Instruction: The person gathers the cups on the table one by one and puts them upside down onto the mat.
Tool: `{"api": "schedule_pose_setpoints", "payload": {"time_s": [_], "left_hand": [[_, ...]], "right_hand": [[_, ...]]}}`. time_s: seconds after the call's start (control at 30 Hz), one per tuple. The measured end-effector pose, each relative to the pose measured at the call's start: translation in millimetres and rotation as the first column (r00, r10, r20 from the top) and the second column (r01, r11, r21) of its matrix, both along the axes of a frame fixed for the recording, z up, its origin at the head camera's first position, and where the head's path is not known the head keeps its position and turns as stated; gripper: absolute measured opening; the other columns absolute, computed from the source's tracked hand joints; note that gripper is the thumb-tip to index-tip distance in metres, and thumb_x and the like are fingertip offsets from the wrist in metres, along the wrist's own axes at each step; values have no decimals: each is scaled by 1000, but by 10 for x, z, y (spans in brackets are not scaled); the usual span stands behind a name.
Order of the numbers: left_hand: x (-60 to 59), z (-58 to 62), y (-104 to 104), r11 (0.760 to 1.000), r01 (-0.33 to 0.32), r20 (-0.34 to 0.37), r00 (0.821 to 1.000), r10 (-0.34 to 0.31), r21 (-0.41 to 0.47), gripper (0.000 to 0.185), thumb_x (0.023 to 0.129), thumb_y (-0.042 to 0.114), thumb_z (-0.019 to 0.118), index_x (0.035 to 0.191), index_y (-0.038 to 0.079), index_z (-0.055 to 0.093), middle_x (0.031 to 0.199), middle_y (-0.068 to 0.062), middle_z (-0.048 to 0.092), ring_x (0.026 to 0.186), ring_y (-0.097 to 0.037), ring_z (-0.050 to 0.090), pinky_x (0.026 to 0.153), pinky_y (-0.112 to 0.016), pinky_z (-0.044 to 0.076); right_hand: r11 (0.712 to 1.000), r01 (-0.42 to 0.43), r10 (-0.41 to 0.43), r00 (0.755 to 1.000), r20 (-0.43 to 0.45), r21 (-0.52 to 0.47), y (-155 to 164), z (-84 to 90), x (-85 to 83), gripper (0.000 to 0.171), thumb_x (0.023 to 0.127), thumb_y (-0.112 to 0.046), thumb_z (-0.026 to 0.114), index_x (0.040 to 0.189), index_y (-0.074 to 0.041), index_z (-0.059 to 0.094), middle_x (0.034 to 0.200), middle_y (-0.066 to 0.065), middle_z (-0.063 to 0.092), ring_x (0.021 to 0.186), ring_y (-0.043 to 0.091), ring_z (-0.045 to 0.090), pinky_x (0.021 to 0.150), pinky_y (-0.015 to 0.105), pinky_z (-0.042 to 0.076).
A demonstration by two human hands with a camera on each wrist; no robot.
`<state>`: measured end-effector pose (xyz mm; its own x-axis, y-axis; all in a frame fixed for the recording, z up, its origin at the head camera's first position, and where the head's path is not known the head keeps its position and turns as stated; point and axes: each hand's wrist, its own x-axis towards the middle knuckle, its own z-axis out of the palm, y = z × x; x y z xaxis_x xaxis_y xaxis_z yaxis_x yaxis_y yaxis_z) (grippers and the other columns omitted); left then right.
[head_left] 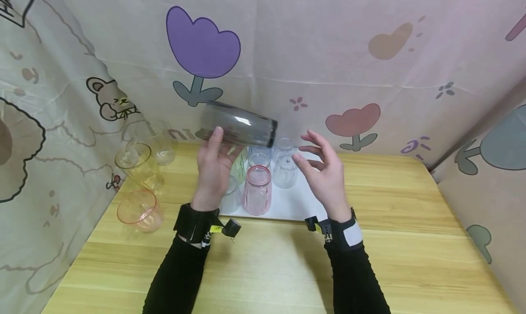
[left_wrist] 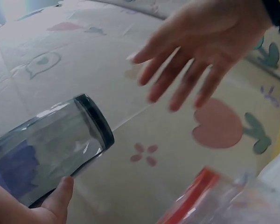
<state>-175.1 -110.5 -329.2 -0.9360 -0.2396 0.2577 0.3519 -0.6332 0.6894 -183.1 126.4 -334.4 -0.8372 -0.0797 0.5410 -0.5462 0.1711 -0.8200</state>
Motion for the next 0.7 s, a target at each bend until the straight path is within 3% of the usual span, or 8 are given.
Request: {"api": "schedule_pose_setpoints", "payload": {"time_s": [0.27,0.43,0.57,0.7], "left_hand": [[14,-90,194,984,173,-27,984,-174,-29,37,97,37,72,124,16,59,123,-4,60,110,-20,64,99,-37,58],[36,-113,260,966,245,-26,968,-248,-84,44,99,34,65,137,16,53,130,-6,56,116,-21,63,100,-38,57],[49,-122,291,948,299,-6,954,-301,-107,54,98,35,66,145,15,47,132,-6,55,118,-21,62,100,-37,57],[48,-118,301,941,324,-4,945,-326,-99,70,93,41,75,148,14,43,135,-7,54,119,-21,61,100,-37,58]], "right_hand": [[995,-77,74,996,-57,-65,-150,-20,57,87,83,8,81,158,-13,42,153,5,52,127,26,61,95,32,59],[993,-78,70,993,-93,-93,-219,-30,87,94,78,12,82,159,-13,42,155,5,50,128,25,59,94,29,58],[989,-91,77,990,-121,-117,-254,-39,100,94,76,14,82,158,-9,42,153,7,52,128,26,58,94,28,58],[981,-117,94,985,-142,-158,-263,-41,104,85,76,16,81,151,-1,46,149,11,55,124,27,59,92,27,59]]}}
